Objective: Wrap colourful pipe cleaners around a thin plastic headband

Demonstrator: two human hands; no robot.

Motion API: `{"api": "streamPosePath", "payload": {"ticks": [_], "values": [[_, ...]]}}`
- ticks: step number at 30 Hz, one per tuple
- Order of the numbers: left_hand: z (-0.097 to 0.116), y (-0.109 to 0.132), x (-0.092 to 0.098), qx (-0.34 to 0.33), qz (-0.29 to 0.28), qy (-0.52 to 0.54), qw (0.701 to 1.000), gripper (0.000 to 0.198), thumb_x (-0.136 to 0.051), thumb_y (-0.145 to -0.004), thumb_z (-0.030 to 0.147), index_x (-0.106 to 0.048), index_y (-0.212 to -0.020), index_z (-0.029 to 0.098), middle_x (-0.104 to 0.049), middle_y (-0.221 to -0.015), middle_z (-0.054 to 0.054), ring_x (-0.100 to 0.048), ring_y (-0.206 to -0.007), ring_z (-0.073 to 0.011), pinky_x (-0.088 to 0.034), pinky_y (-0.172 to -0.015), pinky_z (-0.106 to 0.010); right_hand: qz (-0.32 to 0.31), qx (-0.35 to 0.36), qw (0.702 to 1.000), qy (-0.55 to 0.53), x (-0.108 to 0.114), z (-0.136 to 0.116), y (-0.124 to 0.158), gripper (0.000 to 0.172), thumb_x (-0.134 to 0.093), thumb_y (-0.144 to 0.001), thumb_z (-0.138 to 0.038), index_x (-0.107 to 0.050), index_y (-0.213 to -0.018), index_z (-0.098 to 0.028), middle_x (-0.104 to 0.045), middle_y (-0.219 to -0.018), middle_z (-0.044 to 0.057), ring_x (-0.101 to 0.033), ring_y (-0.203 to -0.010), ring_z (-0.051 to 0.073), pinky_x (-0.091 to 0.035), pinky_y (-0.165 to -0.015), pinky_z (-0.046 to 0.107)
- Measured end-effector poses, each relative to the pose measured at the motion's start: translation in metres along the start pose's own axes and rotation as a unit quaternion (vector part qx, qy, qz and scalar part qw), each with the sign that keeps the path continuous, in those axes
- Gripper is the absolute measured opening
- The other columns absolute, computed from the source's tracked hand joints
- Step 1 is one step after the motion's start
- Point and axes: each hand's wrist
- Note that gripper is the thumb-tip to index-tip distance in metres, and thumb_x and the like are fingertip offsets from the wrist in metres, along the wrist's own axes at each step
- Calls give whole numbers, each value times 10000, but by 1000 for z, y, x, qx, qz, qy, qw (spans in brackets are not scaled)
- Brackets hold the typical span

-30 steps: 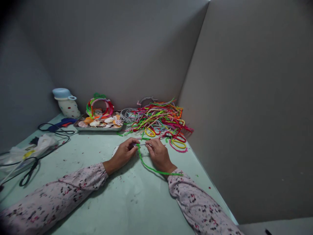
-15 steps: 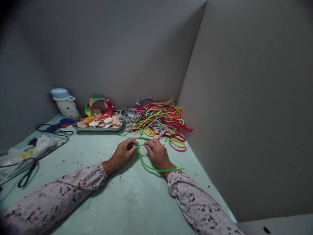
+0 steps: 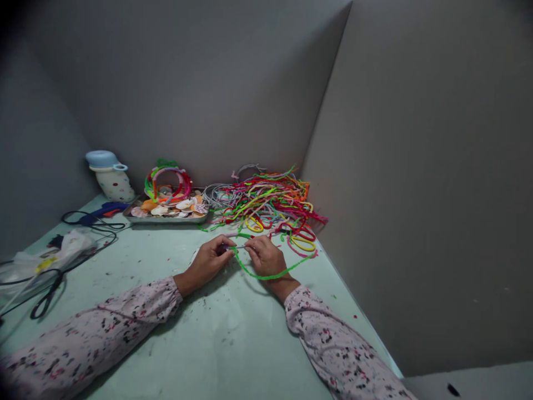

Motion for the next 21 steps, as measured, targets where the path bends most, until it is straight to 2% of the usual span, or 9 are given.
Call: {"api": "streamPosePath", "payload": {"ticks": [6,15,21], "values": [[-1,1,0,1,-2,19,1000,140,-571,-790,237,-590,-912,171,-526,-598,45,-455,-515,-84,-351,-509,-198,3,-5,1000,3,1,-2,-1,120,-539,-896,-232,-654,-930,-224,-655,-918,55,-628,-862,173,-532,-767,298],[2,1,1,2,-6,13,1000,140,-587,-794,263,-592,-894,165,-520,-592,50,-460,-516,-82,-362,-510,-195,-8,-6,999,-50,9,-12,-4,138,-509,-911,-202,-641,-951,-203,-638,-914,68,-609,-894,183,-521,-804,320],[0,1,1,-5,-9,13,1000,132,-591,-796,262,-592,-883,163,-528,-601,46,-470,-522,-81,-366,-511,-191,-27,-30,998,-58,8,-12,-2,132,-527,-906,-209,-642,-970,-219,-618,-936,59,-598,-905,182,-501,-812,317]]}}
Point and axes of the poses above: each hand's wrist, its own y-axis away from the middle knuckle, its own x-axis out of the back of the hand, z = x × y
